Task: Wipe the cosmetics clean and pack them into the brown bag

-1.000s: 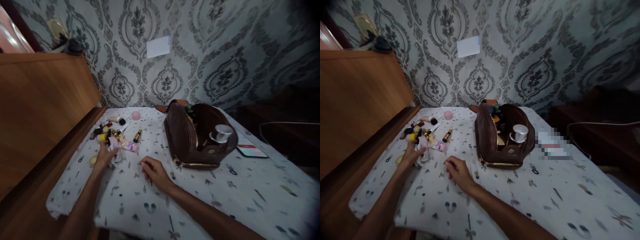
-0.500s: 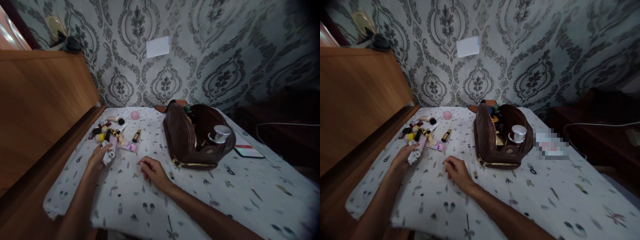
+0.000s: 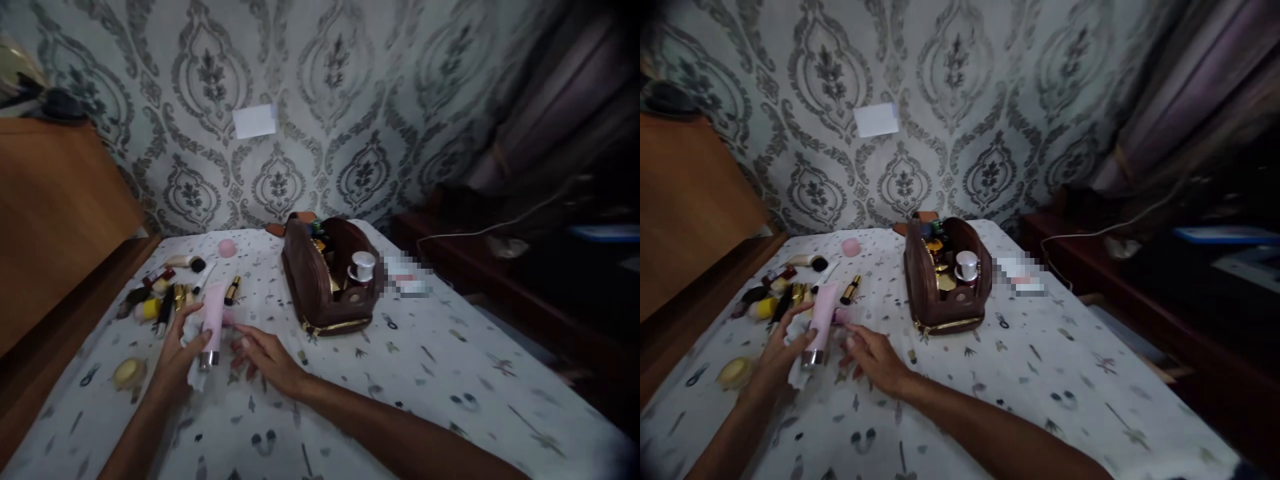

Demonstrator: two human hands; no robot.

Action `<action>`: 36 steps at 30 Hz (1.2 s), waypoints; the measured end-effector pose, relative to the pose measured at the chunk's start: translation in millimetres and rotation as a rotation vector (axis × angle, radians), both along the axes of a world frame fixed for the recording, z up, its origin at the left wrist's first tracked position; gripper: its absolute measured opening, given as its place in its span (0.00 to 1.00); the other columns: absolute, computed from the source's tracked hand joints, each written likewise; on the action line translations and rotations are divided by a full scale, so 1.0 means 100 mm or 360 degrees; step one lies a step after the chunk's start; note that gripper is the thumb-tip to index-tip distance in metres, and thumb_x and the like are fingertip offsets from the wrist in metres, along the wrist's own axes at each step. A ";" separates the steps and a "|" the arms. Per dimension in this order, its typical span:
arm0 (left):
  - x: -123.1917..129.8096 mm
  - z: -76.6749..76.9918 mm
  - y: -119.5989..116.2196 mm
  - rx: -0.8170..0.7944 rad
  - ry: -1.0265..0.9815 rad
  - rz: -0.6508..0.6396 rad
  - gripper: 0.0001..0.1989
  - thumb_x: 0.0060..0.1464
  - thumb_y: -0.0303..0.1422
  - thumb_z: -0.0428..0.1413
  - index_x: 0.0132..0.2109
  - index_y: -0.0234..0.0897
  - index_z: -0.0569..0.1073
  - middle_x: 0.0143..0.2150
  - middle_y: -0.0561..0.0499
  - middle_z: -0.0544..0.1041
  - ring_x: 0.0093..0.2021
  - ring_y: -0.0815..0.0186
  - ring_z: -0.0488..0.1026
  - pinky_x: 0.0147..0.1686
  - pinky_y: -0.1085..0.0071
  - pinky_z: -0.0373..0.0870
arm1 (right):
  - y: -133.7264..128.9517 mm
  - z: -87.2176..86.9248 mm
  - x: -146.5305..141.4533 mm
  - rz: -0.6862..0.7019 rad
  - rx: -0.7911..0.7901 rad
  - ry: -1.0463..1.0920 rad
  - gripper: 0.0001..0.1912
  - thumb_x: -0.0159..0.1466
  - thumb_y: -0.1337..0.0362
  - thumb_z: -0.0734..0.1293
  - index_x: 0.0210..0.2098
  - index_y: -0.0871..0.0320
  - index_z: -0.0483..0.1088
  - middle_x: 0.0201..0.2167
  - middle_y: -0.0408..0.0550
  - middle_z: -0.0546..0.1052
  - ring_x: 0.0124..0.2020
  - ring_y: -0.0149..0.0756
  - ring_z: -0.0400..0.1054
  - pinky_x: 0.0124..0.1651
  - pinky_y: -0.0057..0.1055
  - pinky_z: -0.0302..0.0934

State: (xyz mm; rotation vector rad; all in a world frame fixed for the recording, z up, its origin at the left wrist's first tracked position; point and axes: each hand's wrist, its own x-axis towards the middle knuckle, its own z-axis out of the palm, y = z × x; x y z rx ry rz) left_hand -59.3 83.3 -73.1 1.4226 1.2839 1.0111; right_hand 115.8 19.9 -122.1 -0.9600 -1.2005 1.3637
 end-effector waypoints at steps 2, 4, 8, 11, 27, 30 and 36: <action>0.13 -0.08 -0.06 0.0193 0.0161 -0.0057 0.30 0.43 0.42 0.63 0.54 0.41 0.68 0.53 0.45 0.74 0.51 0.51 0.73 0.41 0.64 0.74 | 0.01 0.02 0.03 -0.0001 0.0004 0.0054 0.37 0.63 0.37 0.61 0.61 0.57 0.62 0.37 0.48 0.74 0.31 0.32 0.72 0.27 0.26 0.66; 0.26 -0.15 -0.13 0.0338 0.0236 -0.0150 0.30 0.46 0.42 0.62 0.56 0.42 0.65 0.58 0.43 0.71 0.57 0.50 0.70 0.48 0.60 0.73 | 0.01 0.03 0.06 -0.0012 -0.0016 0.0100 0.38 0.61 0.35 0.61 0.59 0.57 0.64 0.31 0.44 0.72 0.25 0.31 0.69 0.26 0.28 0.66; 0.41 -0.20 -0.23 0.0590 0.0440 -0.0362 0.26 0.55 0.45 0.57 0.57 0.41 0.62 0.55 0.42 0.74 0.55 0.51 0.73 0.49 0.55 0.72 | 0.04 0.01 0.10 -0.0141 -0.0039 0.0229 0.34 0.59 0.35 0.64 0.51 0.56 0.68 0.29 0.43 0.69 0.25 0.30 0.64 0.25 0.26 0.63; 0.46 -0.18 -0.24 0.0837 0.0689 -0.0374 0.23 0.59 0.45 0.52 0.57 0.40 0.63 0.54 0.40 0.73 0.53 0.50 0.73 0.51 0.51 0.71 | 0.09 -0.06 0.09 -0.0214 -0.0085 0.0332 0.35 0.57 0.35 0.67 0.50 0.55 0.68 0.31 0.43 0.69 0.27 0.30 0.63 0.26 0.25 0.61; 0.48 -0.03 0.11 0.0709 0.0004 0.0200 0.27 0.53 0.45 0.58 0.57 0.40 0.64 0.49 0.45 0.71 0.52 0.54 0.69 0.53 0.57 0.64 | -0.05 -0.02 0.09 0.0080 0.0275 -0.0375 0.31 0.62 0.53 0.68 0.61 0.57 0.63 0.30 0.41 0.68 0.28 0.28 0.61 0.30 0.25 0.57; 0.37 0.03 0.16 0.0526 0.0047 0.0267 0.19 0.49 0.47 0.59 0.43 0.39 0.73 0.42 0.49 0.73 0.46 0.56 0.69 0.48 0.63 0.64 | -0.07 0.02 0.08 0.0136 0.0316 -0.0444 0.31 0.61 0.55 0.69 0.62 0.57 0.64 0.33 0.43 0.70 0.29 0.29 0.61 0.32 0.25 0.58; 0.24 0.13 0.16 0.0013 -0.0312 0.0194 0.19 0.42 0.49 0.63 0.33 0.38 0.74 0.28 0.55 0.72 0.26 0.68 0.64 0.25 0.75 0.60 | -0.08 0.06 0.11 0.0287 0.0387 -0.0406 0.29 0.65 0.47 0.64 0.59 0.57 0.67 0.37 0.46 0.70 0.33 0.31 0.60 0.35 0.26 0.59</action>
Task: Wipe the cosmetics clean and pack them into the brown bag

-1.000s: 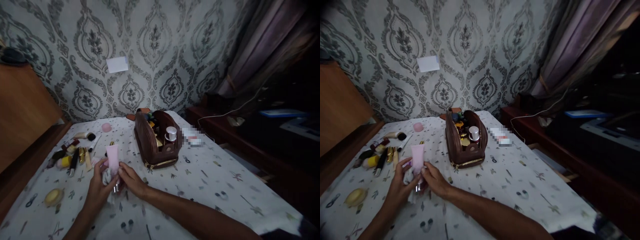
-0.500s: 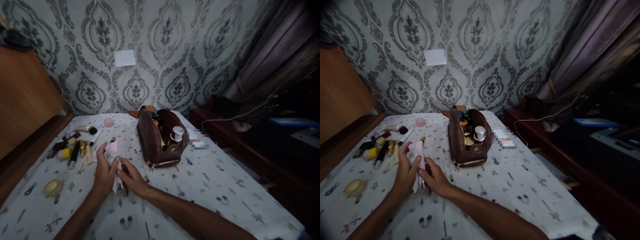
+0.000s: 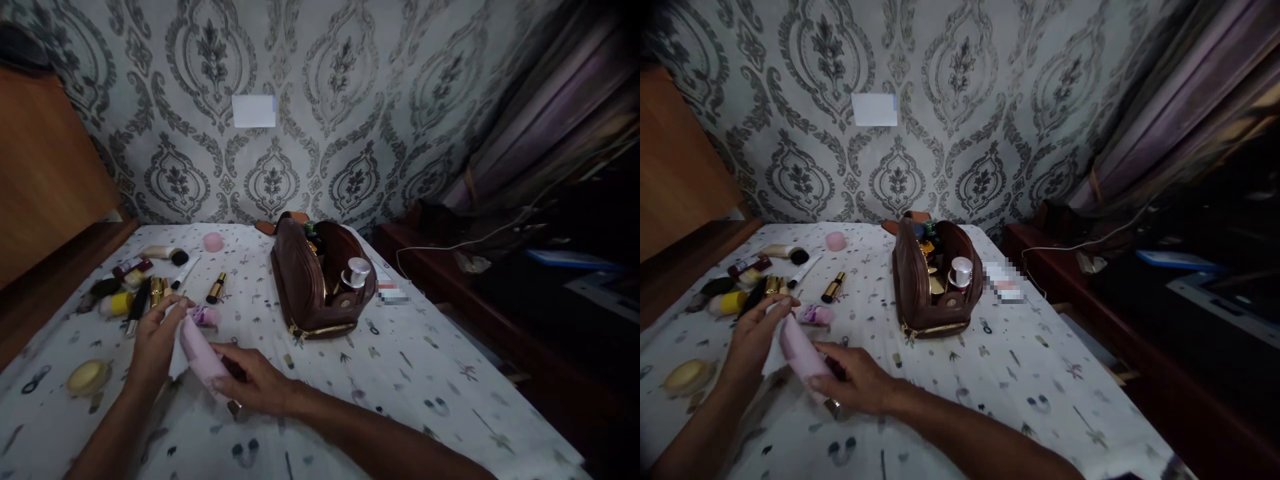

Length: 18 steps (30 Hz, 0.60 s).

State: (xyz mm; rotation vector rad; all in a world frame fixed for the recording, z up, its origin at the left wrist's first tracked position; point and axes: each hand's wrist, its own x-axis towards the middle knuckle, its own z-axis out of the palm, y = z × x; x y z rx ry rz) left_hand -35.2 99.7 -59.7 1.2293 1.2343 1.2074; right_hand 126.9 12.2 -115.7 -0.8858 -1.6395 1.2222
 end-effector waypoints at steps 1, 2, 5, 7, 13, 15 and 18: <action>-0.02 0.02 0.01 -0.0068 -0.0069 -0.0061 0.20 0.40 0.49 0.65 0.33 0.37 0.75 0.28 0.55 0.72 0.26 0.68 0.65 0.24 0.76 0.61 | 0.01 -0.01 0.01 0.0029 -0.0032 0.0032 0.30 0.65 0.45 0.63 0.58 0.57 0.67 0.36 0.46 0.70 0.32 0.31 0.59 0.34 0.26 0.58; -0.04 0.03 0.02 -0.0120 -0.0137 -0.0141 0.21 0.38 0.48 0.66 0.34 0.37 0.76 0.29 0.54 0.74 0.27 0.68 0.67 0.25 0.76 0.63 | 0.02 -0.01 0.02 0.0057 -0.0084 0.0080 0.31 0.65 0.43 0.63 0.57 0.58 0.68 0.35 0.45 0.69 0.32 0.30 0.58 0.33 0.25 0.57; -0.10 0.02 0.06 -0.0250 -0.0424 -0.0390 0.23 0.36 0.45 0.69 0.39 0.37 0.78 0.33 0.51 0.77 0.32 0.63 0.72 0.30 0.71 0.72 | 0.06 -0.04 0.05 0.0126 -0.0327 0.0273 0.35 0.61 0.37 0.63 0.54 0.59 0.71 0.31 0.43 0.66 0.29 0.28 0.56 0.28 0.24 0.52; -0.12 -0.02 0.08 -0.0297 -0.0604 -0.0530 0.21 0.37 0.44 0.69 0.39 0.38 0.78 0.32 0.50 0.76 0.32 0.61 0.73 0.32 0.67 0.75 | 0.08 -0.05 0.06 0.0155 -0.0429 0.0357 0.36 0.60 0.36 0.64 0.52 0.59 0.72 0.30 0.42 0.64 0.27 0.26 0.55 0.27 0.23 0.51; -0.02 -0.06 0.05 -0.0255 -0.0903 -0.0451 0.20 0.38 0.49 0.69 0.28 0.38 0.75 0.22 0.56 0.68 0.25 0.69 0.66 0.32 0.67 0.76 | 0.05 -0.02 0.04 0.0023 -0.0281 0.0062 0.39 0.57 0.38 0.68 0.59 0.57 0.65 0.40 0.46 0.70 0.36 0.32 0.61 0.36 0.27 0.57; 0.00 -0.05 0.05 -0.0291 -0.0925 -0.0404 0.21 0.37 0.49 0.69 0.26 0.38 0.73 0.20 0.57 0.65 0.23 0.70 0.65 0.31 0.68 0.75 | 0.02 0.00 0.02 -0.0089 -0.0262 -0.0126 0.46 0.49 0.47 0.77 0.62 0.55 0.60 0.43 0.46 0.71 0.40 0.35 0.64 0.39 0.28 0.58; -0.01 -0.04 0.05 -0.0307 -0.0933 -0.0394 0.21 0.36 0.48 0.69 0.24 0.38 0.71 0.18 0.58 0.61 0.22 0.71 0.63 0.29 0.70 0.74 | 0.00 0.00 -0.01 -0.0227 -0.0210 -0.0310 0.41 0.48 0.58 0.79 0.57 0.54 0.61 0.42 0.44 0.71 0.39 0.35 0.64 0.37 0.28 0.58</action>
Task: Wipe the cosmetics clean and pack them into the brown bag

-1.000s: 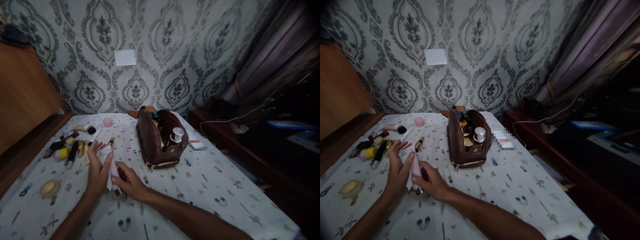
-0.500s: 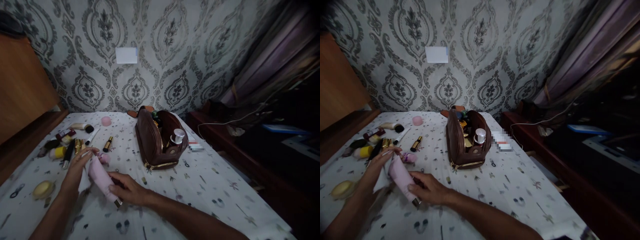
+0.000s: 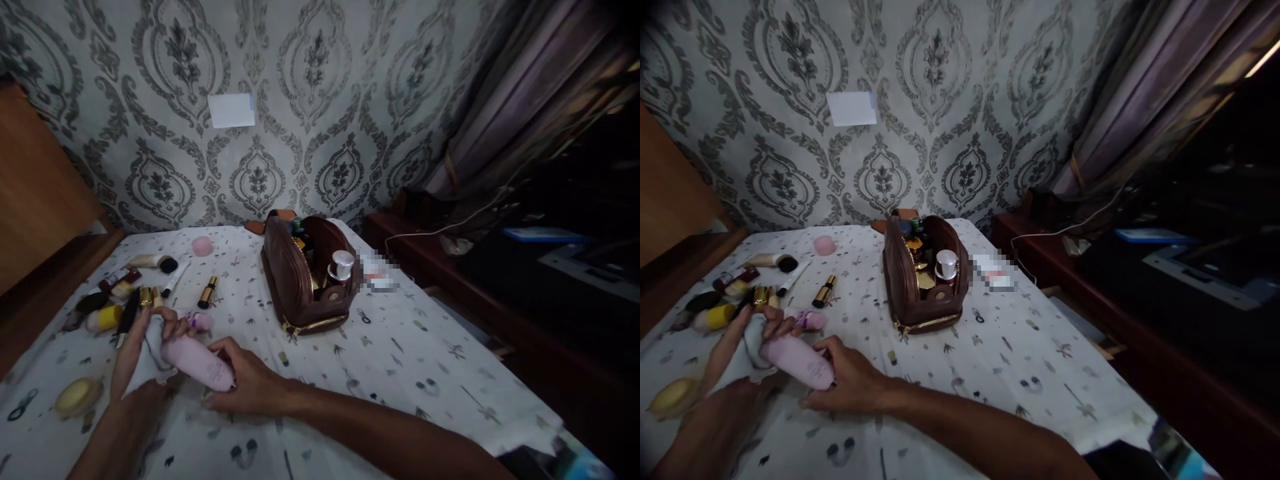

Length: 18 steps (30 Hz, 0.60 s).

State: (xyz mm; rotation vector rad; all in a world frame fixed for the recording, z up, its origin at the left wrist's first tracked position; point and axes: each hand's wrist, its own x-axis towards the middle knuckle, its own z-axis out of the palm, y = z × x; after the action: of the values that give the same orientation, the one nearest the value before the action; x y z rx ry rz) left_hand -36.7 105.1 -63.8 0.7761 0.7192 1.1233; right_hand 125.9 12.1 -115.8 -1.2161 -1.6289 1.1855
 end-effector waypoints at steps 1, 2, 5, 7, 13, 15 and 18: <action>-0.01 0.00 0.00 0.0003 0.0004 -0.0015 0.21 0.37 0.48 0.69 0.24 0.38 0.70 0.18 0.58 0.61 0.22 0.71 0.63 0.28 0.71 0.74 | 0.00 -0.01 -0.01 -0.0019 0.0030 0.0000 0.36 0.50 0.59 0.77 0.55 0.54 0.63 0.40 0.43 0.71 0.38 0.34 0.64 0.36 0.27 0.57; -0.03 0.00 0.01 0.0013 0.0004 -0.0033 0.21 0.38 0.48 0.68 0.24 0.38 0.70 0.18 0.58 0.61 0.22 0.71 0.62 0.28 0.71 0.74 | -0.01 -0.02 -0.01 -0.0021 0.0057 0.0027 0.32 0.51 0.60 0.76 0.53 0.55 0.63 0.38 0.42 0.70 0.36 0.33 0.63 0.34 0.26 0.56; -0.06 -0.01 0.01 0.0042 -0.0010 -0.0074 0.21 0.42 0.47 0.66 0.22 0.39 0.66 0.18 0.57 0.59 0.22 0.70 0.62 0.27 0.70 0.73 | 0.00 -0.04 0.00 0.0007 0.0094 0.0142 0.27 0.54 0.60 0.73 0.50 0.55 0.64 0.34 0.39 0.68 0.31 0.30 0.60 0.30 0.23 0.54; -0.06 -0.01 0.02 0.0017 -0.0050 -0.0054 0.22 0.46 0.46 0.65 0.21 0.39 0.63 0.17 0.58 0.59 0.22 0.70 0.63 0.28 0.70 0.74 | 0.01 -0.05 0.00 0.0006 0.0118 0.0167 0.25 0.55 0.60 0.72 0.49 0.55 0.64 0.31 0.38 0.66 0.29 0.29 0.58 0.29 0.23 0.52; -0.01 0.02 0.04 -0.0194 -0.0034 0.0055 0.27 0.48 0.50 0.64 0.20 0.39 0.59 0.16 0.59 0.57 0.20 0.70 0.64 0.25 0.73 0.72 | 0.00 0.00 0.00 -0.0018 0.0274 0.0241 0.20 0.58 0.62 0.68 0.49 0.58 0.65 0.33 0.42 0.67 0.31 0.31 0.59 0.32 0.26 0.54; -0.01 0.03 0.04 -0.0111 -0.0061 0.0149 0.25 0.49 0.48 0.64 0.21 0.40 0.59 0.16 0.60 0.55 0.19 0.72 0.61 0.26 0.74 0.72 | 0.01 0.02 0.00 -0.0018 0.0291 0.0278 0.20 0.59 0.62 0.67 0.50 0.59 0.65 0.37 0.44 0.69 0.35 0.33 0.61 0.37 0.28 0.56; -0.03 0.03 0.05 0.0048 -0.0082 0.0214 0.23 0.48 0.49 0.64 0.22 0.41 0.62 0.17 0.59 0.59 0.21 0.69 0.64 0.33 0.68 0.76 | 0.01 0.05 0.00 0.0022 0.0184 0.0374 0.20 0.61 0.59 0.67 0.51 0.60 0.65 0.38 0.45 0.68 0.35 0.32 0.62 0.36 0.28 0.58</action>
State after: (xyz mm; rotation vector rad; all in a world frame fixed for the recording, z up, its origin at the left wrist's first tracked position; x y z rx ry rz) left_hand -39.9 110.2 -61.3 0.7298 0.7207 1.2735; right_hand 125.7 13.5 -110.6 -0.9562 -1.5093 1.1783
